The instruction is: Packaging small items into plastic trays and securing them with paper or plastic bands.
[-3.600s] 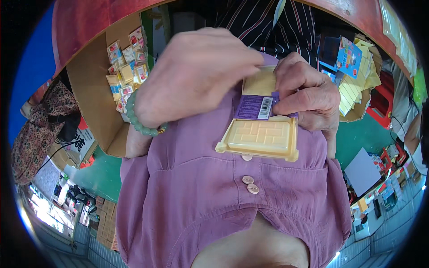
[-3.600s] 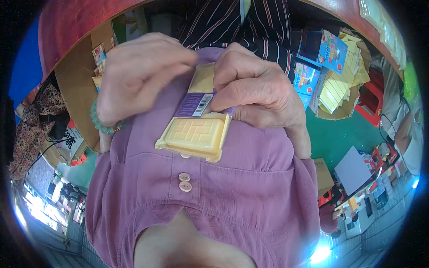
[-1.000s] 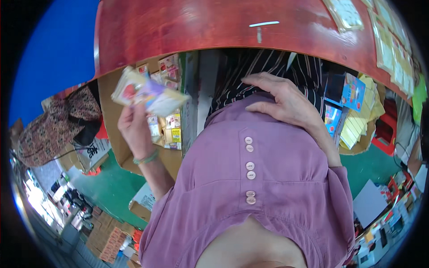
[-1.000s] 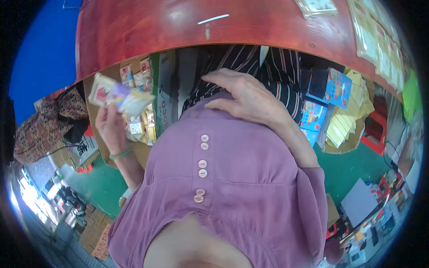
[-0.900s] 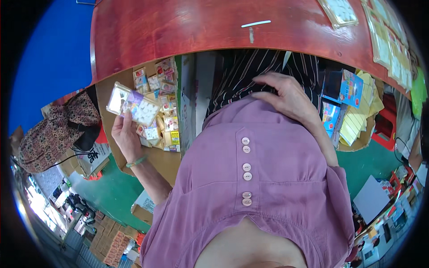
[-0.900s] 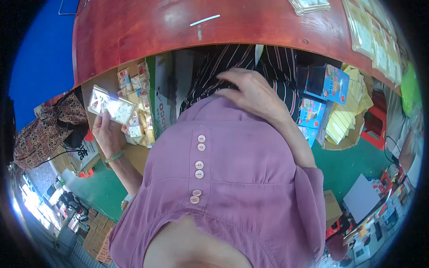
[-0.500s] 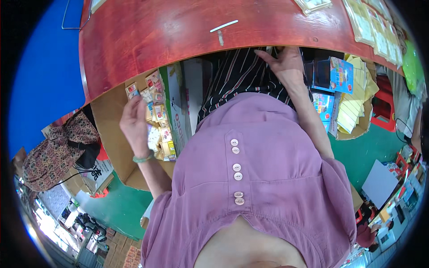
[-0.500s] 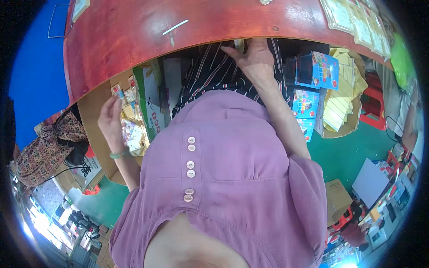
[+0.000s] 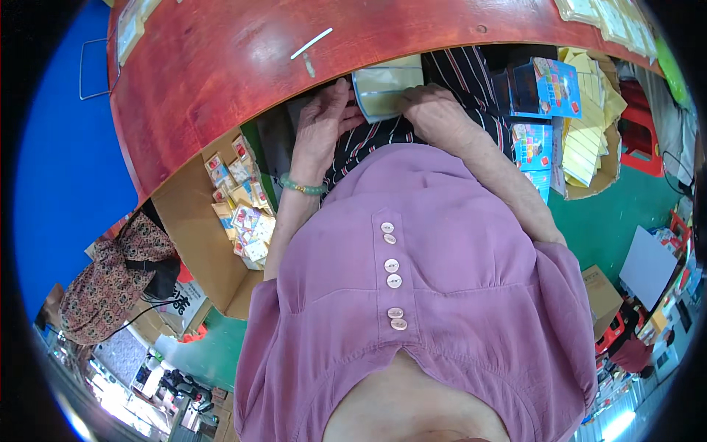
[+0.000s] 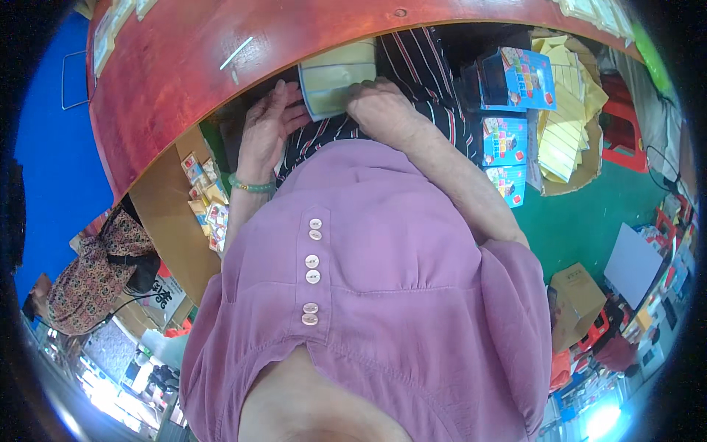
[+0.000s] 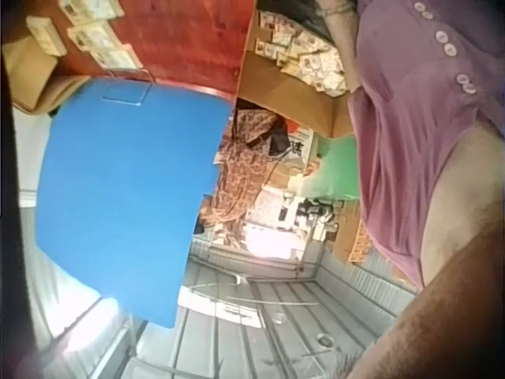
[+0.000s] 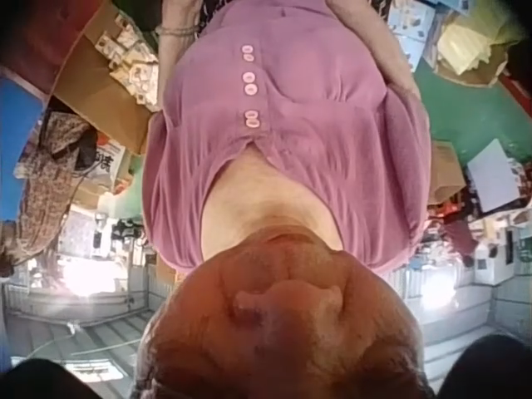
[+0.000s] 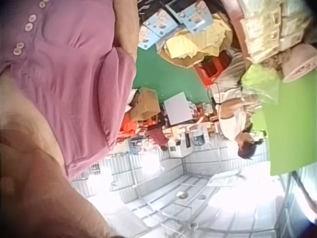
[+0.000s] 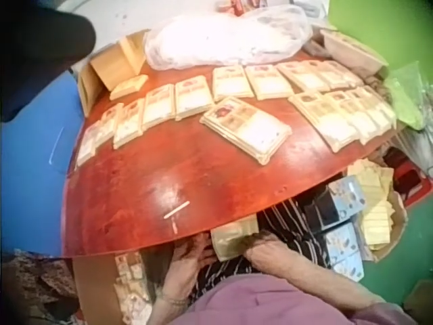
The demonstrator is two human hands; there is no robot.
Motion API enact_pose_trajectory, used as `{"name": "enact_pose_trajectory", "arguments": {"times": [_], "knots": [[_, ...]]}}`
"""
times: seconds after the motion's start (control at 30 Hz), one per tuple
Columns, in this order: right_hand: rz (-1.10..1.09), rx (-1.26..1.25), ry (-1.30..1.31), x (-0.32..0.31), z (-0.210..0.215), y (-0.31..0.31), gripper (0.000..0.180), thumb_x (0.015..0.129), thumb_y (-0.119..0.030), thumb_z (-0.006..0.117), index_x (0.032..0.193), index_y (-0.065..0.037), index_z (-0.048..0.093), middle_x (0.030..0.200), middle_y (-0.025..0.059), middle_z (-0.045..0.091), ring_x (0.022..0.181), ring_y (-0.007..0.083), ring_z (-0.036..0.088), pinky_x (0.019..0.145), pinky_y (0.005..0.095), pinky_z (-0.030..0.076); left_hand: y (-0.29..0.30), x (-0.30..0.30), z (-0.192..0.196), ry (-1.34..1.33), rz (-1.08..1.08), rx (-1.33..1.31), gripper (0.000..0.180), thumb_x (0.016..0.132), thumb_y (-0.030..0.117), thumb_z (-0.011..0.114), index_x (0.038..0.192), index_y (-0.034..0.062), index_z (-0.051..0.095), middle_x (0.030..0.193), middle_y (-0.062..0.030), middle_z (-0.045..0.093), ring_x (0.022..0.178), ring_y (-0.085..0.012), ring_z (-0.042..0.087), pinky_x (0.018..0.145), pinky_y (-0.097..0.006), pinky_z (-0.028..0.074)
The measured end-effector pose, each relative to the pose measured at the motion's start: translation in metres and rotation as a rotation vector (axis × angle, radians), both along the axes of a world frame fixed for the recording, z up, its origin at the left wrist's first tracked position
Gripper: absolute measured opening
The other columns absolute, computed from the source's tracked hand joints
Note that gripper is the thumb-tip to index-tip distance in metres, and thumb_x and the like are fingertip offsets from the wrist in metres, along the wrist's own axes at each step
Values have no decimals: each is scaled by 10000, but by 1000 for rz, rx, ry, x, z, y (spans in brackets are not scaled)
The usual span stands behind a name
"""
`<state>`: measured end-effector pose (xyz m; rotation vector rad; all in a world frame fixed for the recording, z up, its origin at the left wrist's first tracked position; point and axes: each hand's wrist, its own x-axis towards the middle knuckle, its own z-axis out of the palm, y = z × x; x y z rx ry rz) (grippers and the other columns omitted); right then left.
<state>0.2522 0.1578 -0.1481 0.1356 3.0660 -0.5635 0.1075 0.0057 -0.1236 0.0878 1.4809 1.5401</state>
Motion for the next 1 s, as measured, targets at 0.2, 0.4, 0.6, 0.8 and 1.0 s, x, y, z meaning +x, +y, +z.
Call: {"name": "enact_pose_trajectory", "arguments": {"times": [0.2,0.4,0.6,0.8,1.0], "knots": [[22,-231,-227,5,4,1,93,709,-77,581,771,-36,637,799,119,643,825,294,623,783,399,477,-10,-2,-21,71,-52,-30,274,903,192,612,1091,-6,590,1009,-81,624,874,-153,614,760,-302,512],[116,-516,-471,-3,11,10,122,669,-68,596,759,-10,654,747,177,640,757,329,623,680,404,477,-3,-2,-47,112,114,90,205,871,87,635,1053,-8,633,1005,-65,645,873,-112,589,801,-254,465],[199,-553,-623,-11,6,13,141,626,-53,601,747,1,649,745,203,629,681,329,601,612,421,450,-2,0,-47,87,219,107,172,852,43,650,1014,-18,653,956,-57,652,835,-87,573,783,-219,445],[187,-451,-596,-10,18,14,132,649,-39,582,757,8,643,758,208,628,696,331,604,611,418,449,-10,5,-53,219,323,186,104,838,30,662,937,-3,661,869,-34,652,747,-67,561,719,-199,444],[-73,-760,-253,-10,34,10,215,832,-113,598,1008,3,643,847,120,672,765,184,638,731,272,497,-13,14,-32,202,346,136,85,839,37,661,914,-2,670,792,3,646,676,-49,548,652,-196,451]]}}
